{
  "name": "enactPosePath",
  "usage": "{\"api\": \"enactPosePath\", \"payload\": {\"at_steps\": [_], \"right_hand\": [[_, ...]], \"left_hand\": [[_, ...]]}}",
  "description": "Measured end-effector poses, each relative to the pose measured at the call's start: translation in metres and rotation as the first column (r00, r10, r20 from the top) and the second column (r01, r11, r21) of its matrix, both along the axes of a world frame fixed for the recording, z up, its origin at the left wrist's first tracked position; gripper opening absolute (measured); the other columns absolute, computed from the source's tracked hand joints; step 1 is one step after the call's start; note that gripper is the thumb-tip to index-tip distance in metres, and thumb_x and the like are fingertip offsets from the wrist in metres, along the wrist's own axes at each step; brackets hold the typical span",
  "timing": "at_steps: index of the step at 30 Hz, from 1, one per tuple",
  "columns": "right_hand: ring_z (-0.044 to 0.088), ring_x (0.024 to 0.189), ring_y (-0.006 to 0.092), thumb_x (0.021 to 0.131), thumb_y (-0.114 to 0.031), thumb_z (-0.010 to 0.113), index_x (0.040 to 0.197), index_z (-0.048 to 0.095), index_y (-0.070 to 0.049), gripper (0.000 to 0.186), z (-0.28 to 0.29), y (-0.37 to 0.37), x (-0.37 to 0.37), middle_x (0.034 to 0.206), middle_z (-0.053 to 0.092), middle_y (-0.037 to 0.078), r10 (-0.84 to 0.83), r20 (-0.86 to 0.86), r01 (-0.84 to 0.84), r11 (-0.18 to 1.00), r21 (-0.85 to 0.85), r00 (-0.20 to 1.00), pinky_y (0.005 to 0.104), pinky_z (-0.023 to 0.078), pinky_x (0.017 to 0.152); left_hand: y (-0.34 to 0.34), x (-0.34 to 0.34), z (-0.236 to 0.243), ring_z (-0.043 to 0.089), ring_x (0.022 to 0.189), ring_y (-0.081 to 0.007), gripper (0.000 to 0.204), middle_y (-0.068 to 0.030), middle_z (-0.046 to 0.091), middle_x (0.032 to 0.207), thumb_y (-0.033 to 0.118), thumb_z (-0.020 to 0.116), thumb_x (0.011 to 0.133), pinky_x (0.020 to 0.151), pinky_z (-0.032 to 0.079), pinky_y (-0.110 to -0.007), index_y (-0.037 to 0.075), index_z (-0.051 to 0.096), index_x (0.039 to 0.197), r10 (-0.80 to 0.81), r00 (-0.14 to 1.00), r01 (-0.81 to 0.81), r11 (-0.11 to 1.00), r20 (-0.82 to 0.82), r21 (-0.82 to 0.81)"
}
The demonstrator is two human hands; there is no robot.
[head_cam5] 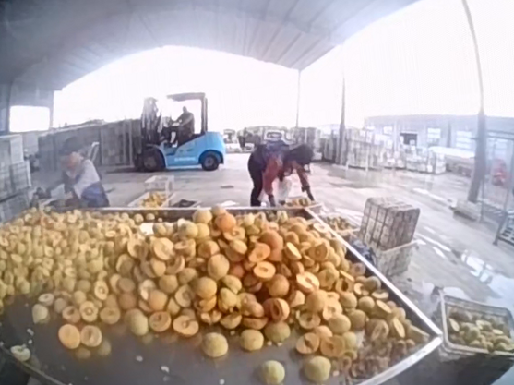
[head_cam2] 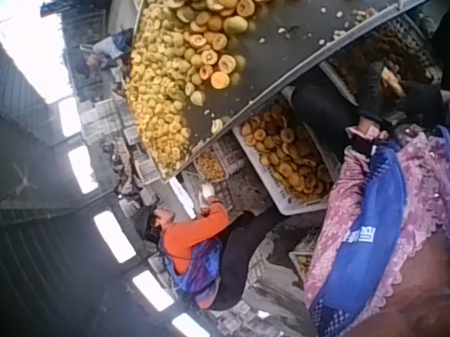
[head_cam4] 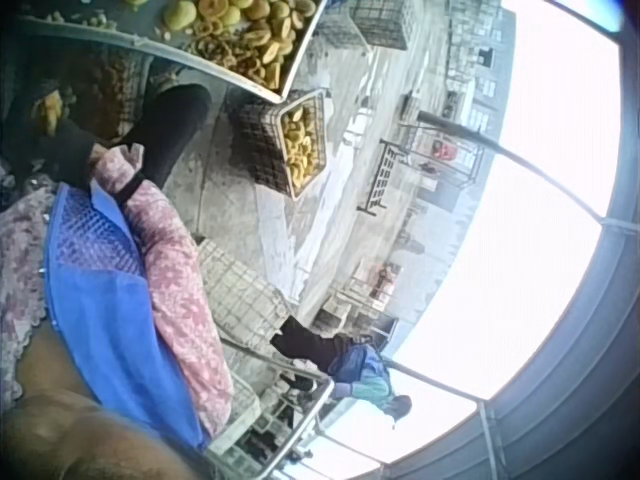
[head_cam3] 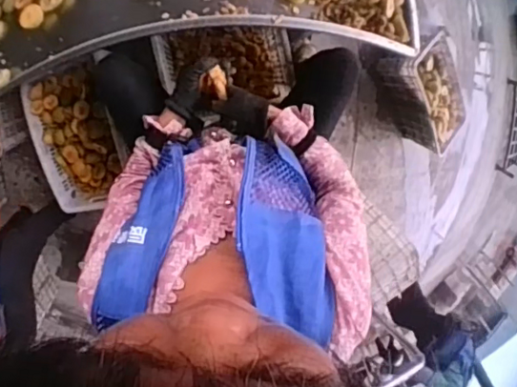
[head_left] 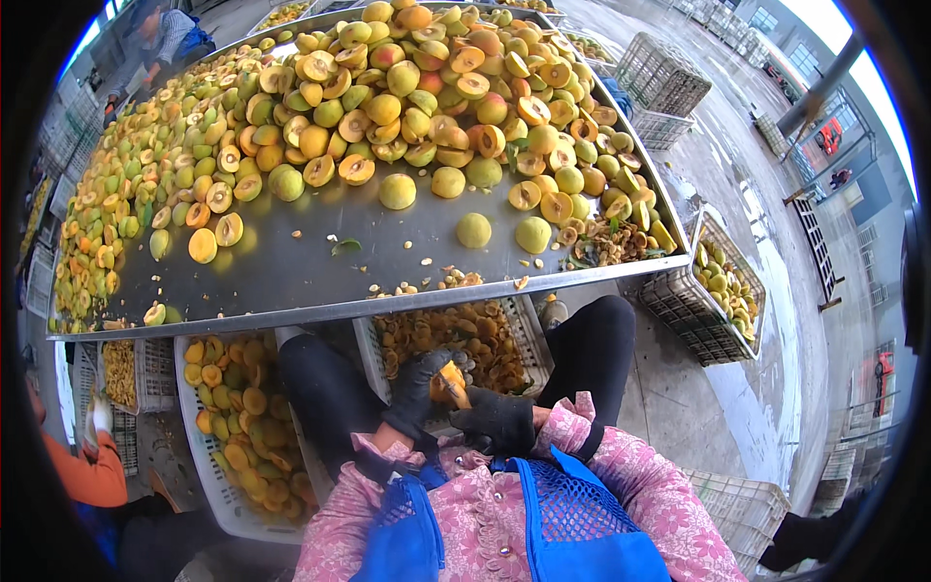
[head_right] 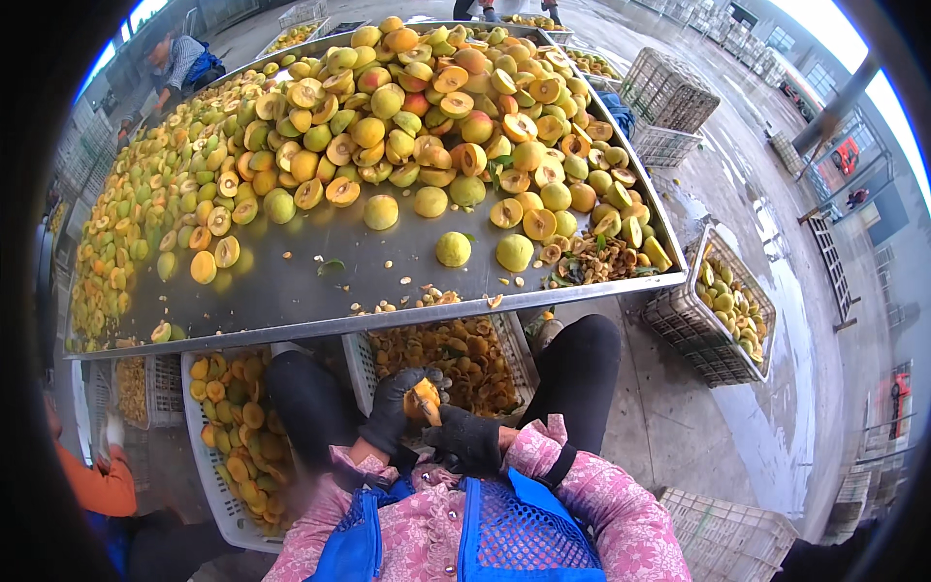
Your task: The person picks up peaches from a table, removes the pits using a handheld tool, and drops the fruit and pits into separate crates below.
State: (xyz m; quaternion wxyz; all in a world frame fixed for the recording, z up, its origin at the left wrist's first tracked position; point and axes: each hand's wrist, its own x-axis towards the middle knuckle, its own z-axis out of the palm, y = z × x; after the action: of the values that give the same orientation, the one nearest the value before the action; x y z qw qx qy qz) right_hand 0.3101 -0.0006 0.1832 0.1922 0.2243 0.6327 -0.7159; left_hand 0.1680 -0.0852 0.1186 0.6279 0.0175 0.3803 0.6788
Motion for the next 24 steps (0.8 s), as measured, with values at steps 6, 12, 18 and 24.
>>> {"api": "enactPosePath", "payload": {"at_steps": [6,12,18,24], "right_hand": [[0.056,0.069,0.0189,0.079,-0.011,0.053,0.102,0.052,0.000,0.026,-0.006,-0.011,-0.008,0.075,0.055,0.010,-0.070,0.104,0.053,0.985,0.162,0.992,0.0311,0.045,0.057],[0.057,0.068,0.0233,0.074,-0.012,0.058,0.103,0.054,-0.002,0.031,-0.005,0.011,-0.001,0.076,0.057,0.012,0.336,-0.262,-0.229,0.902,0.366,0.905,0.0337,0.046,0.060],[0.057,0.069,0.0231,0.072,-0.014,0.061,0.104,0.054,-0.004,0.034,-0.015,0.012,0.008,0.076,0.057,0.011,0.185,-0.282,-0.122,0.966,0.227,0.941,0.0333,0.046,0.060],[0.054,0.082,0.0252,0.070,-0.009,0.058,0.106,0.053,-0.006,0.037,-0.006,0.015,0.005,0.084,0.056,0.011,0.276,-0.212,-0.227,0.947,0.227,0.938,0.0337,0.045,0.066]], "left_hand": [[0.000,0.003,-0.005,0.062,0.076,-0.0250,0.032,-0.0185,0.062,0.094,0.021,0.052,0.083,0.070,0.052,-0.034,-0.005,0.057,0.100,-0.018,0.999,0.020,0.997,0.028,-0.071],[0.003,0.006,-0.004,0.061,0.076,-0.0243,0.036,-0.0178,0.062,0.093,0.027,0.052,0.083,0.070,0.051,-0.034,-0.004,0.056,0.101,0.054,0.999,-0.054,0.998,0.010,0.027],[0.003,0.013,-0.021,0.061,0.080,-0.0257,0.040,-0.0167,0.061,0.099,0.033,0.051,0.084,0.071,0.051,-0.035,-0.002,0.055,0.104,0.058,0.998,-0.059,0.997,0.020,0.047],[0.009,0.013,-0.017,0.061,0.082,-0.0269,0.039,-0.0155,0.060,0.102,0.034,0.050,0.085,0.073,0.052,-0.039,0.000,0.054,0.104,0.007,0.995,-0.011,0.999,0.095,0.036]]}}
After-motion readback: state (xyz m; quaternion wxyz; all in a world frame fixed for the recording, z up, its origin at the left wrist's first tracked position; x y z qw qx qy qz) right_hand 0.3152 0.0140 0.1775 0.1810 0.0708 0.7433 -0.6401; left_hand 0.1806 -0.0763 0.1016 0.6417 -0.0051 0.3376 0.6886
